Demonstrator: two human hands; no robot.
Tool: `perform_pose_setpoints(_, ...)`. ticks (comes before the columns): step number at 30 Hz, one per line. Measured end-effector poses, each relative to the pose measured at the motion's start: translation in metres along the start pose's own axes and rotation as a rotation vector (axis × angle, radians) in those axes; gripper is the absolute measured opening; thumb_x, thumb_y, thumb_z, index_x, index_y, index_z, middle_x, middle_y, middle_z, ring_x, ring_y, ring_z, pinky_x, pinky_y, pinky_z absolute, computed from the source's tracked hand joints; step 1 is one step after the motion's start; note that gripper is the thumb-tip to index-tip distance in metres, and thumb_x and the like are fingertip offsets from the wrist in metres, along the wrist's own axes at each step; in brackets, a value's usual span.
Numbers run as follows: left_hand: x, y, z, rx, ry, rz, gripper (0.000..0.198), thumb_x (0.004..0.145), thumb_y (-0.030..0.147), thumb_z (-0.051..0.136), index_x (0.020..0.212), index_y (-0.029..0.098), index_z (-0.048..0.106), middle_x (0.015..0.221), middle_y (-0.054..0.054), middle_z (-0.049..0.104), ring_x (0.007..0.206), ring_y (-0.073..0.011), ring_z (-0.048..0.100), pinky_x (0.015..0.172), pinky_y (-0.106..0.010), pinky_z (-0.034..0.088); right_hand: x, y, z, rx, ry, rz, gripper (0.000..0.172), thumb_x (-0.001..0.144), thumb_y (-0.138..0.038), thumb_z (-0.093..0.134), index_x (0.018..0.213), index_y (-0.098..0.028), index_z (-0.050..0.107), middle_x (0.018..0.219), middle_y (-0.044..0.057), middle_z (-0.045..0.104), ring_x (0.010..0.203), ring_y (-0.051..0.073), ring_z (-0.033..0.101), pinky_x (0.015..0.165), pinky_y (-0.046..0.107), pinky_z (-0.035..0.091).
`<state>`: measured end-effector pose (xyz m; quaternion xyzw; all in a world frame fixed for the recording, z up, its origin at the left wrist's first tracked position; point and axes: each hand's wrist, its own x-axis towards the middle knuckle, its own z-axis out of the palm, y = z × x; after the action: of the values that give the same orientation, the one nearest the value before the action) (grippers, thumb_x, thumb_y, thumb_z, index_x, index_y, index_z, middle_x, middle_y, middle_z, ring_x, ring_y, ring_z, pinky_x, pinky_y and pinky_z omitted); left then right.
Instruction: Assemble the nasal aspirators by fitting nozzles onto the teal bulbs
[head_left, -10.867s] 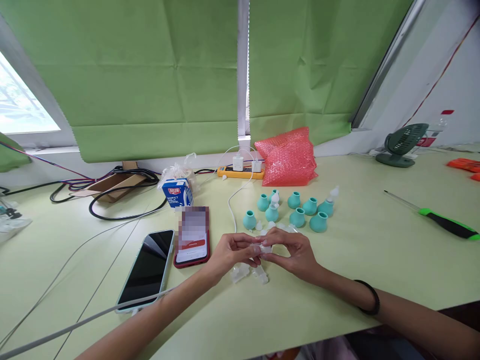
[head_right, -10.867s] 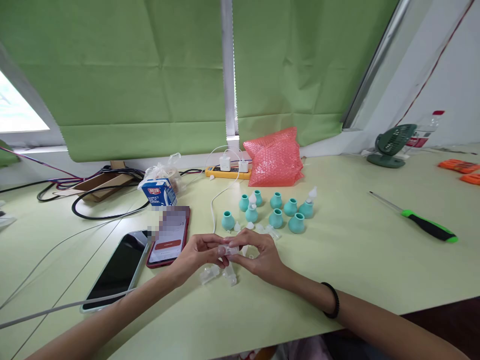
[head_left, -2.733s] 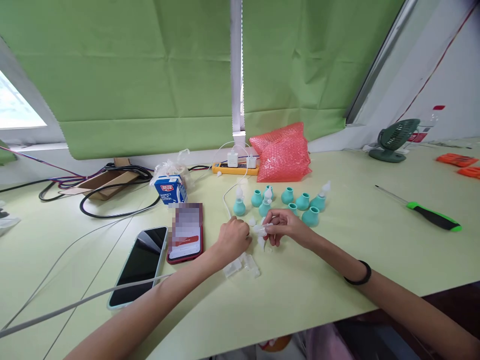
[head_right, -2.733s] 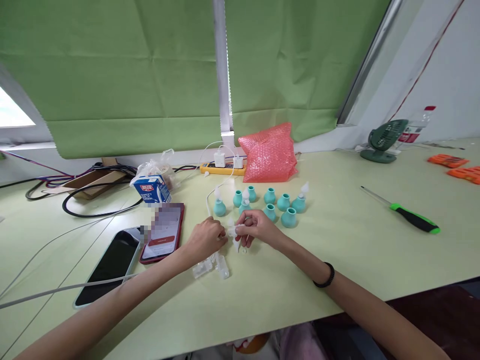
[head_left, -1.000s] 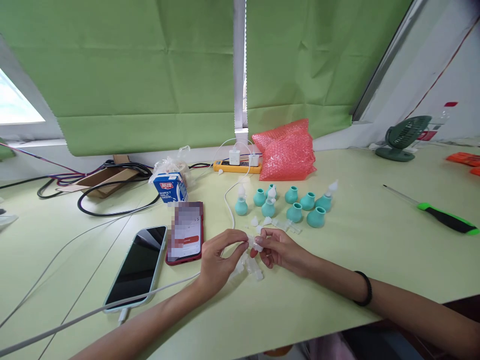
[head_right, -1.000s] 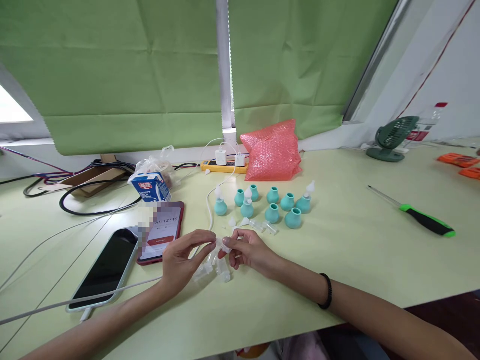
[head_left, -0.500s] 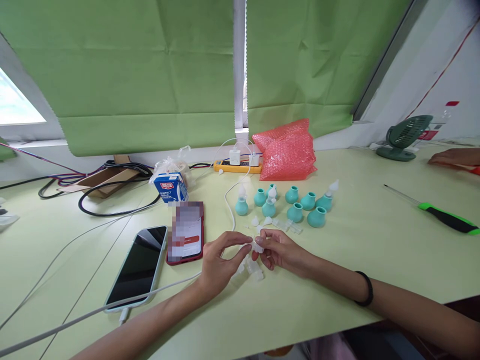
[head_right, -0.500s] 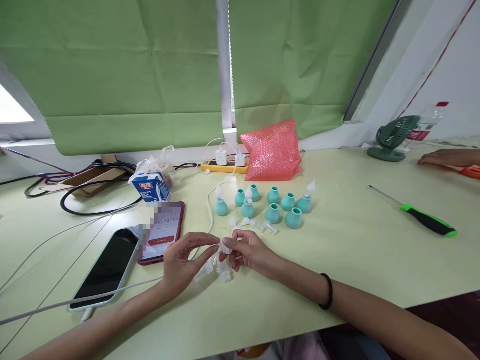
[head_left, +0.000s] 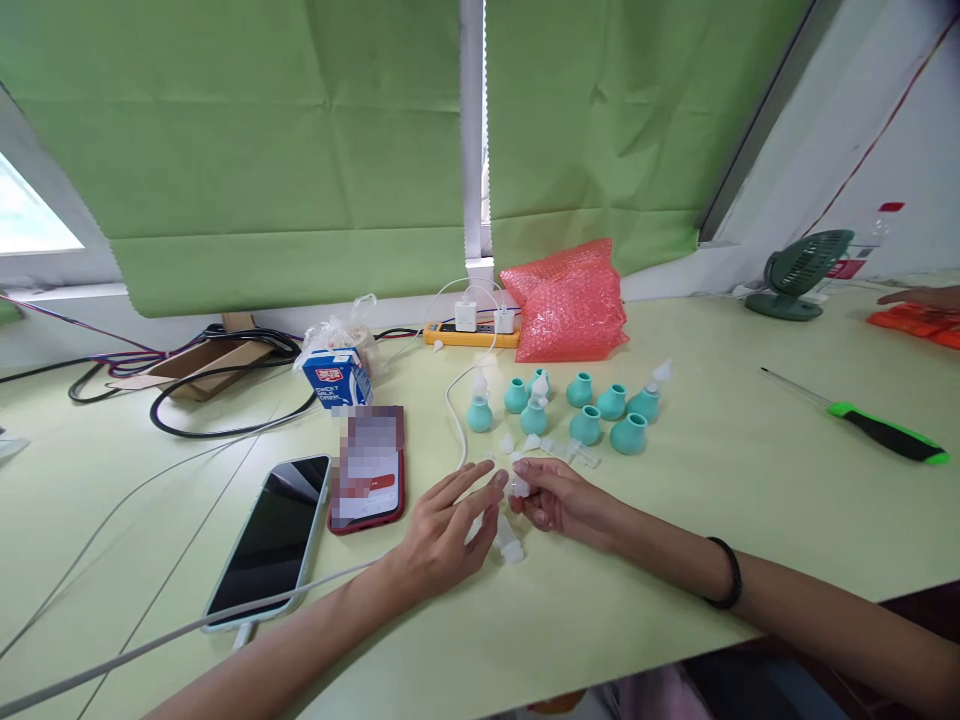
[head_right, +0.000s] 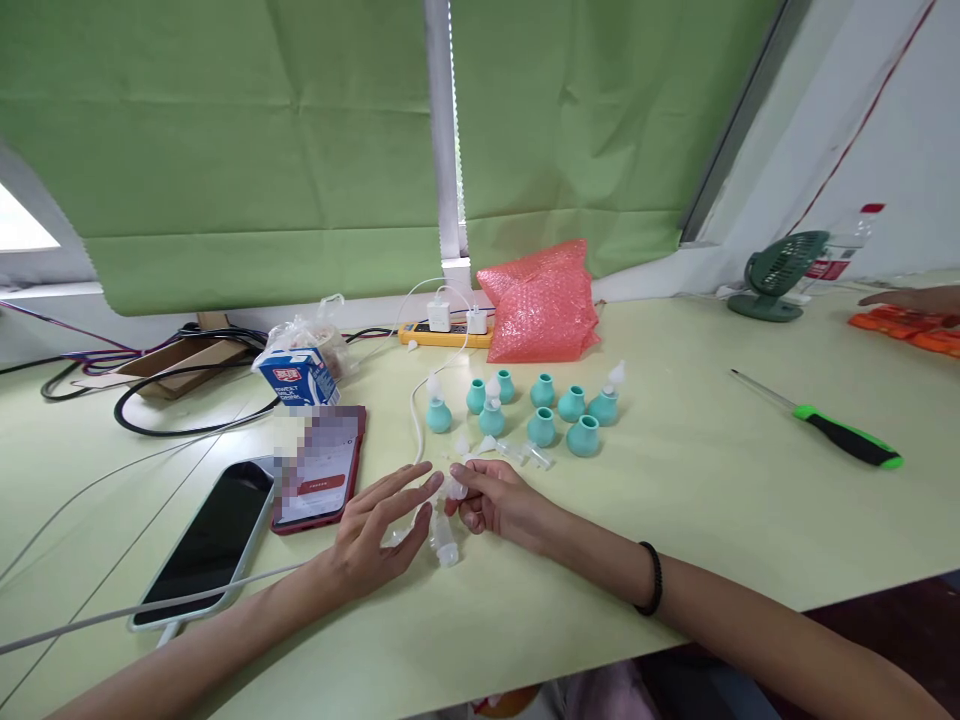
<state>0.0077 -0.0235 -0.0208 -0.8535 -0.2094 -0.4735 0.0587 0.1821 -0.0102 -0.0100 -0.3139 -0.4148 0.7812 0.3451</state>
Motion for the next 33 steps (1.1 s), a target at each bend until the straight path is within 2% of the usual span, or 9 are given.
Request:
perform_pose_setpoints(2, 0.0, 0.0, 0.001, -0.032, 0.002, -0.017, 0.046, 0.067, -0.003, 0.053, 0.107, 0.016, 0.041, 0.096, -0.009, 0.064, 0.098, -0.0219, 0.055, 0.078, -0.036, 0.05, 0.0, -0.001, 0.001, -0.009, 0.018, -0.004, 0.025, 0.074, -0.036, 0.055, 0.069, -0.013, 0.046, 0.057, 0.001, 0.057, 0.036, 0.001, 0.04, 0.036, 0.013, 0.026)
perform_pose_setpoints(6, 0.0, 0.004, 0.004, -0.141, 0.069, -0.146, 0.049, 0.067, -0.003, 0.051, 0.108, 0.018, 0.033, 0.091, -0.009, 0.064, 0.093, -0.0208, 0.058, 0.068, -0.031, 0.052, 0.0, 0.0, 0.001, -0.029, 0.04, -0.027, 0.026, 0.073, -0.036, 0.056, 0.067, -0.013, 0.045, 0.056, 0.001, 0.057, 0.035, 0.001, 0.037, 0.035, 0.013, 0.022)
perform_pose_setpoints(10, 0.003, 0.008, 0.003, -0.223, 0.063, -0.239, 0.042, 0.068, -0.001, 0.05, 0.101, 0.02, 0.033, 0.089, -0.008, 0.063, 0.086, -0.0198, 0.059, 0.066, -0.032, 0.05, 0.001, 0.002, 0.0, -0.007, 0.037, -0.012, 0.025, 0.074, -0.035, 0.056, 0.067, -0.013, 0.045, 0.057, 0.001, 0.057, 0.036, 0.0, 0.035, 0.036, 0.013, 0.022)
perform_pose_setpoints(14, 0.013, 0.013, -0.005, -0.399, 0.095, -0.489, 0.032, 0.071, 0.004, 0.049, 0.092, 0.021, 0.034, 0.079, -0.004, 0.061, 0.082, -0.0178, 0.058, 0.071, -0.034, 0.046, -0.002, 0.003, 0.002, -0.003, -0.021, -0.038, 0.025, 0.075, -0.033, 0.055, 0.067, -0.015, 0.04, 0.061, 0.002, 0.059, 0.038, 0.002, 0.04, 0.038, 0.015, 0.026)
perform_pose_setpoints(17, 0.02, 0.015, -0.01, -0.524, 0.144, -0.635, 0.032, 0.07, 0.01, 0.052, 0.092, 0.022, 0.031, 0.085, -0.004, 0.055, 0.083, -0.0167, 0.052, 0.069, -0.032, 0.045, -0.005, 0.003, 0.005, -0.053, -0.042, -0.096, 0.025, 0.075, -0.032, 0.055, 0.067, -0.016, 0.037, 0.065, 0.002, 0.06, 0.042, 0.005, 0.045, 0.041, 0.017, 0.03)
perform_pose_setpoints(21, 0.024, 0.013, -0.014, -0.43, -0.063, -0.699, 0.036, 0.065, 0.02, 0.06, 0.097, 0.019, 0.043, 0.089, -0.005, 0.047, 0.071, -0.0131, 0.045, 0.063, -0.027, 0.042, -0.006, 0.002, 0.005, -0.127, -0.015, -0.169, 0.025, 0.072, -0.031, 0.059, 0.068, -0.017, 0.039, 0.062, -0.002, 0.057, 0.043, 0.005, 0.046, 0.043, 0.018, 0.033)
perform_pose_setpoints(25, 0.028, 0.01, -0.016, -0.439, -0.249, -0.711, 0.027, 0.067, 0.025, 0.06, 0.091, 0.016, 0.053, 0.077, -0.003, 0.051, 0.065, -0.0125, 0.044, 0.057, -0.024, 0.038, -0.005, 0.001, 0.003, -0.195, 0.0, -0.209, 0.023, 0.069, -0.03, 0.062, 0.069, -0.016, 0.044, 0.057, -0.003, 0.054, 0.044, 0.005, 0.046, 0.045, 0.019, 0.035)
perform_pose_setpoints(27, 0.028, 0.01, -0.015, -0.474, -0.275, -0.728, 0.021, 0.068, 0.025, 0.059, 0.086, 0.014, 0.056, 0.074, -0.003, 0.054, 0.062, -0.012, 0.044, 0.056, -0.024, 0.038, -0.006, 0.0, 0.004, -0.219, 0.008, -0.223, 0.022, 0.067, -0.029, 0.064, 0.069, -0.015, 0.047, 0.055, -0.004, 0.052, 0.045, 0.005, 0.046, 0.045, 0.02, 0.036)
perform_pose_setpoints(33, 0.024, 0.01, -0.012, -0.617, -0.27, -0.832, 0.025, 0.067, 0.025, 0.061, 0.088, 0.012, 0.056, 0.072, -0.003, 0.057, 0.057, -0.0098, 0.044, 0.055, -0.023, 0.04, -0.006, -0.002, 0.006, -0.252, 0.049, -0.272, 0.024, 0.062, -0.027, 0.068, 0.061, -0.014, 0.047, 0.055, -0.003, 0.052, 0.044, 0.006, 0.045, 0.043, 0.02, 0.036)
